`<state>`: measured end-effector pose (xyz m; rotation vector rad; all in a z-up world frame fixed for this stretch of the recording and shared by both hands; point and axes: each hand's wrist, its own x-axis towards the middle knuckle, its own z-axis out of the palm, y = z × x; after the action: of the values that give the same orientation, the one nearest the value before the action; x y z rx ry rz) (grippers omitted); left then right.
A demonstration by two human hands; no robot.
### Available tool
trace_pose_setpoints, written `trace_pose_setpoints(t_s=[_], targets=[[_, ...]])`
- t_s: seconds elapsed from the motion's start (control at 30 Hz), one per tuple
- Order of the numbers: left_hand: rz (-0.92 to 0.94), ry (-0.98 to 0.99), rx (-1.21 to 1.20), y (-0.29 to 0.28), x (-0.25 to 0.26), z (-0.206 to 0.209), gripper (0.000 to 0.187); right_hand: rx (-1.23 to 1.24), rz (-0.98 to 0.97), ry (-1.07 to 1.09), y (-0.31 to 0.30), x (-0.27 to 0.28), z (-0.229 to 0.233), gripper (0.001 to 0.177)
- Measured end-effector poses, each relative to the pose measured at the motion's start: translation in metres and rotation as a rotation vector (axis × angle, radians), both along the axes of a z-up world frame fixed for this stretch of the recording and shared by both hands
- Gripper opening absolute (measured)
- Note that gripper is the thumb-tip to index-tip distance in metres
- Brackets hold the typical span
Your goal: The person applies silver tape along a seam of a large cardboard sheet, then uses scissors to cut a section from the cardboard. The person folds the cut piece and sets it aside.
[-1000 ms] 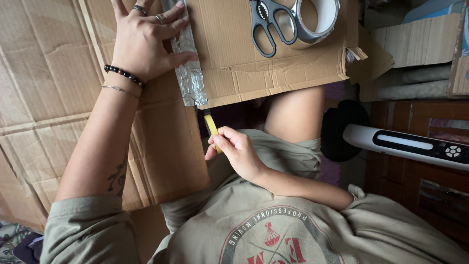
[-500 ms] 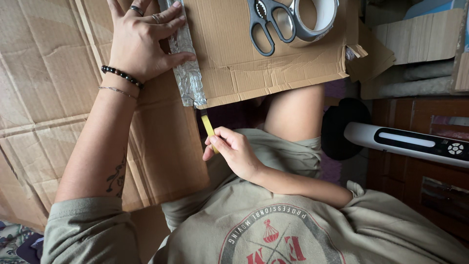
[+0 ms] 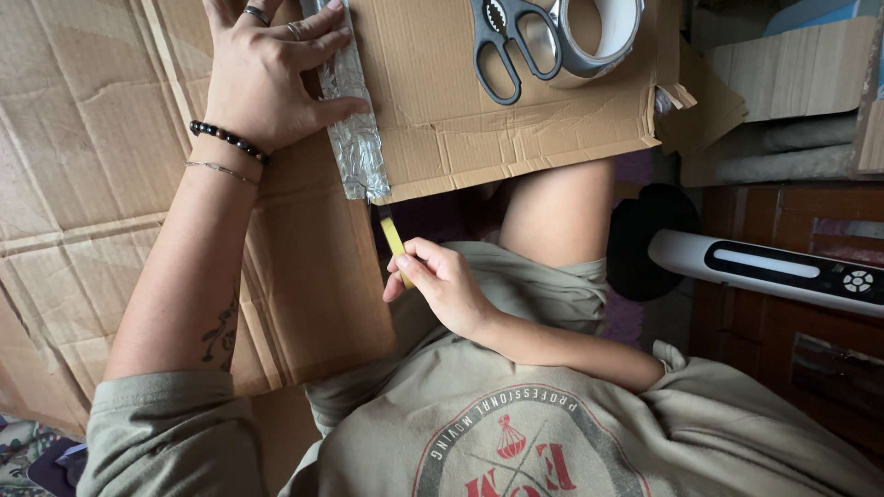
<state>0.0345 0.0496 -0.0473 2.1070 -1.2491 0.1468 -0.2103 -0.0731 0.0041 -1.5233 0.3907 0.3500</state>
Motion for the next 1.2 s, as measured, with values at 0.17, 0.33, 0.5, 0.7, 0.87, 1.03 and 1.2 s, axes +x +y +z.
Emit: trace_pose_setpoints(t_s=[0.17,0.33,0.5,0.7,0.87,1.03,1.2], targets=[[0.020,-0.007,0.055,-0.003,-0.004,0.006,0.056,-0.023,-0.001,-0.003,-0.001,0.000,-0.003,0.021],[0.036,0.132,-0.006,-0.002,-0.031,0.025,0.077,-0.007,-0.001,0.029,-0.002,0.000,-0.006,0.020],[0.035,0.147,0.152,0.003,-0.044,0.034,0.086,0.051,-0.012,0.029,-0.004,0.000,-0.014,0.020],[0.105,-0.094,0.312,-0.009,-0.042,0.033,0.092,0.062,-0.030,0.002,-0.001,0.000,-0.016,0.019],[0.100,-0.222,0.481,-0.017,-0.026,0.024,0.078,0.122,-0.032,-0.021,-0.004,0.001,-0.013,0.020],[0.172,-0.295,0.477,-0.020,-0.027,0.004,0.035,0.189,-0.035,-0.021,-0.012,-0.003,-0.010,0.021],[0.214,-0.233,0.379,-0.020,-0.027,0.000,0.027,0.229,-0.042,-0.058,-0.011,-0.006,-0.007,0.022]])
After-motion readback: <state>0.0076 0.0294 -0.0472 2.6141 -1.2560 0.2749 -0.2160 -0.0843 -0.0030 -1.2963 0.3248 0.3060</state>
